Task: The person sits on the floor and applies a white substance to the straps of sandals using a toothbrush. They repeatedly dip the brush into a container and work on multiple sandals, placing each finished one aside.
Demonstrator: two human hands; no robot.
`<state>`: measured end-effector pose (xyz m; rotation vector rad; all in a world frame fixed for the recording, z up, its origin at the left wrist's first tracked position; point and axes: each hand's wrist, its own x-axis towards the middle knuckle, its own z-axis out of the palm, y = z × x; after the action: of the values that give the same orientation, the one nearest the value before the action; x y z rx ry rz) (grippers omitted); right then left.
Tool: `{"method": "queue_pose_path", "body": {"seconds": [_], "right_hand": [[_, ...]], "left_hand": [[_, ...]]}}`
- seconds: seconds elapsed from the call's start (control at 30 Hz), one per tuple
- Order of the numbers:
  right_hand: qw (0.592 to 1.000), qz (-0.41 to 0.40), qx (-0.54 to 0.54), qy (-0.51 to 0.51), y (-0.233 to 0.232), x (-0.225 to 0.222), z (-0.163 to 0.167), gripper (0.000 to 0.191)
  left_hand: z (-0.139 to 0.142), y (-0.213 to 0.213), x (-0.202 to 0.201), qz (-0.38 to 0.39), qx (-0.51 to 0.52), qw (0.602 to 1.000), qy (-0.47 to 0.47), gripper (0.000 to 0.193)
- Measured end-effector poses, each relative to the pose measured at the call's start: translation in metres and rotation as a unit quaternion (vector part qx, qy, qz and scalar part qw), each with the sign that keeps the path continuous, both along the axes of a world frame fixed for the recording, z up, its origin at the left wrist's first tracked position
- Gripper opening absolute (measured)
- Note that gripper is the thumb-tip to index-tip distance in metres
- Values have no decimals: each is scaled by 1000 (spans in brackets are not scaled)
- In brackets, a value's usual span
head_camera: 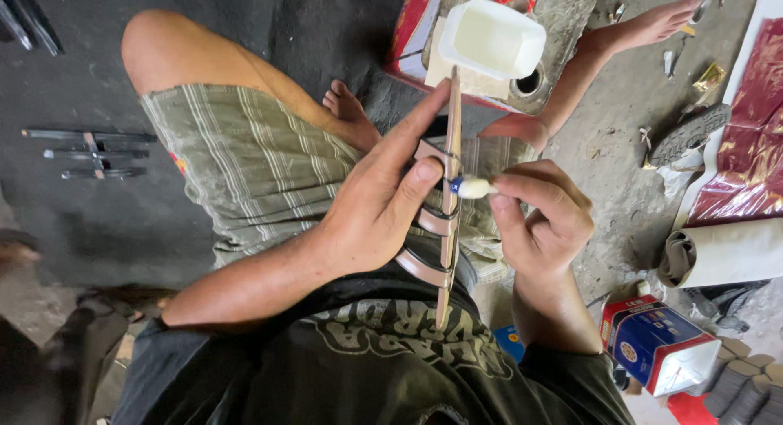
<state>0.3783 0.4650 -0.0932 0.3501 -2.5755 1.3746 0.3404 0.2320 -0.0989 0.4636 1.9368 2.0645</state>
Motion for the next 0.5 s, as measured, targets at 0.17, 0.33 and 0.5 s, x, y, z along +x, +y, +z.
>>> {"method": "queue_pose_path", "body": {"seconds": [0.17,0.33,0.5], "right_hand": [[999,24,-42,-21,0,6,-4,13],[999,5,-43,-10,2,14,-5,12],[999,12,-30,-13,1,16,-8,12]], "left_hand": [[-2,-3,0,3,21,1000,-7,54],[-2,-3,1,-5,11,1000,5,53],[-3,-1,0,-3,29,999,-15,53]]}}
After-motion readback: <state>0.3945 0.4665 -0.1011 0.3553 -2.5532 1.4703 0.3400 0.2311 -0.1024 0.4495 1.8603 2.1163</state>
